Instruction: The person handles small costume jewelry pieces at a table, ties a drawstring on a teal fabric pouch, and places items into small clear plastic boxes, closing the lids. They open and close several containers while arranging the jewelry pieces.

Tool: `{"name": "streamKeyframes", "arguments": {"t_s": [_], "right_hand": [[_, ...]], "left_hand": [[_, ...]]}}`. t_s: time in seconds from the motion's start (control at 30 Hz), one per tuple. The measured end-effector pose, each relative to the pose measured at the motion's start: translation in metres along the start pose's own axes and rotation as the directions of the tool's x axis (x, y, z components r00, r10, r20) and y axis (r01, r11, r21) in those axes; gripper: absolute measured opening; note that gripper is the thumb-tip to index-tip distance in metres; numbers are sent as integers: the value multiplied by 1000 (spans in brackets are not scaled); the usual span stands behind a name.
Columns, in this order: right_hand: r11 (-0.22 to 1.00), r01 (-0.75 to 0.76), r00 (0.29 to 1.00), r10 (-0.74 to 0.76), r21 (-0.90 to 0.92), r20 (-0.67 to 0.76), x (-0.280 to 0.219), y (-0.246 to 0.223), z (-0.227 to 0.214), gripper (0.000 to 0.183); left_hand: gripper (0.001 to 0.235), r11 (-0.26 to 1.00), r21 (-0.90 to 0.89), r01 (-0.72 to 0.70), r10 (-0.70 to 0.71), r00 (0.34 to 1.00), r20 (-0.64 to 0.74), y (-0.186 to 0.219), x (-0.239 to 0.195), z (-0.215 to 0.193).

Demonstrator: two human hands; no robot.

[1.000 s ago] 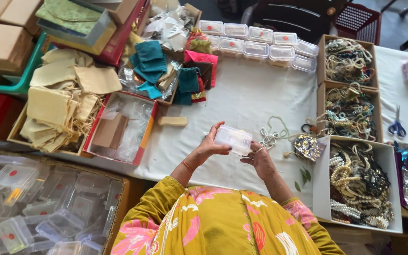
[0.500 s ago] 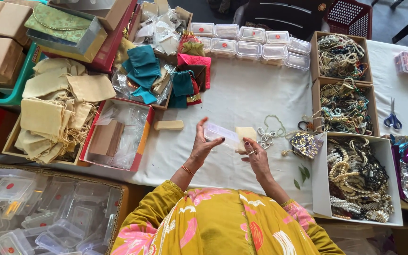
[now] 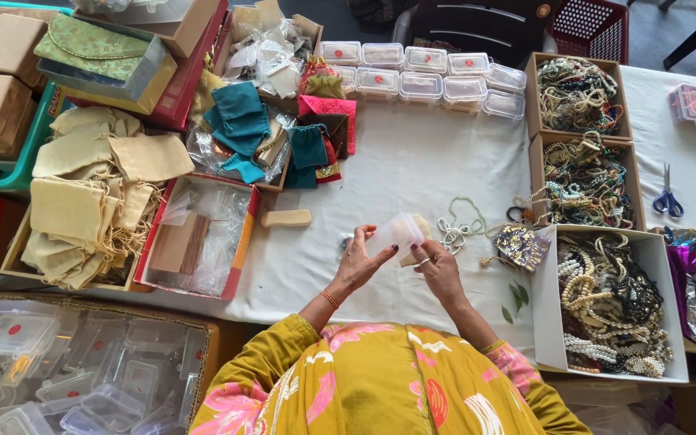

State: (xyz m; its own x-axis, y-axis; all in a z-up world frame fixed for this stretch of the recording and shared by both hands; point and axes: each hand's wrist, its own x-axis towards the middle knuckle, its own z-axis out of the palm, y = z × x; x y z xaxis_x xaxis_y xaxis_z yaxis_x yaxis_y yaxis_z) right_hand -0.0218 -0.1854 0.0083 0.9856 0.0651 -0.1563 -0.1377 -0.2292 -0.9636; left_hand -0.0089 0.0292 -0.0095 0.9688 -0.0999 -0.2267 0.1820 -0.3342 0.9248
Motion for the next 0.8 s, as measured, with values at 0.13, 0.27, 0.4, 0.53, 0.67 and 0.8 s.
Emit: {"name": "streamKeyframes", "arguments": {"t_s": [0.13, 0.27, 0.4, 0.53, 0.67, 0.8], "right_hand": [[910, 103, 994, -104, -402, 19, -19, -53, 13, 30], [856, 250, 968, -228, -452, 103, -23, -66, 15, 26], [778, 321, 946, -234, -539, 226, -24, -71, 12, 25], [722, 313, 949, -218, -617, 227, -5, -37, -3, 24], [897, 117, 993, -111, -427, 38, 13, -20, -24, 32], [999, -37, 998, 39, 36, -46, 31, 1, -37, 40]], "left_hand": [[105, 998, 46, -33, 31, 998, 49, 1, 0, 1], [116, 1000, 4, -17, 16, 998, 54, 18, -4, -6], [108, 999, 5, 44, -44, 995, 90, 14, -1, -6], [99, 987, -143, 68, -44, 986, 160, -7, 6, -7], [74, 852, -513, 109, 75, 943, 325, 7, -1, -18], [54, 609, -745, 274, 52, 923, 382, 35, -10, -33]]}}
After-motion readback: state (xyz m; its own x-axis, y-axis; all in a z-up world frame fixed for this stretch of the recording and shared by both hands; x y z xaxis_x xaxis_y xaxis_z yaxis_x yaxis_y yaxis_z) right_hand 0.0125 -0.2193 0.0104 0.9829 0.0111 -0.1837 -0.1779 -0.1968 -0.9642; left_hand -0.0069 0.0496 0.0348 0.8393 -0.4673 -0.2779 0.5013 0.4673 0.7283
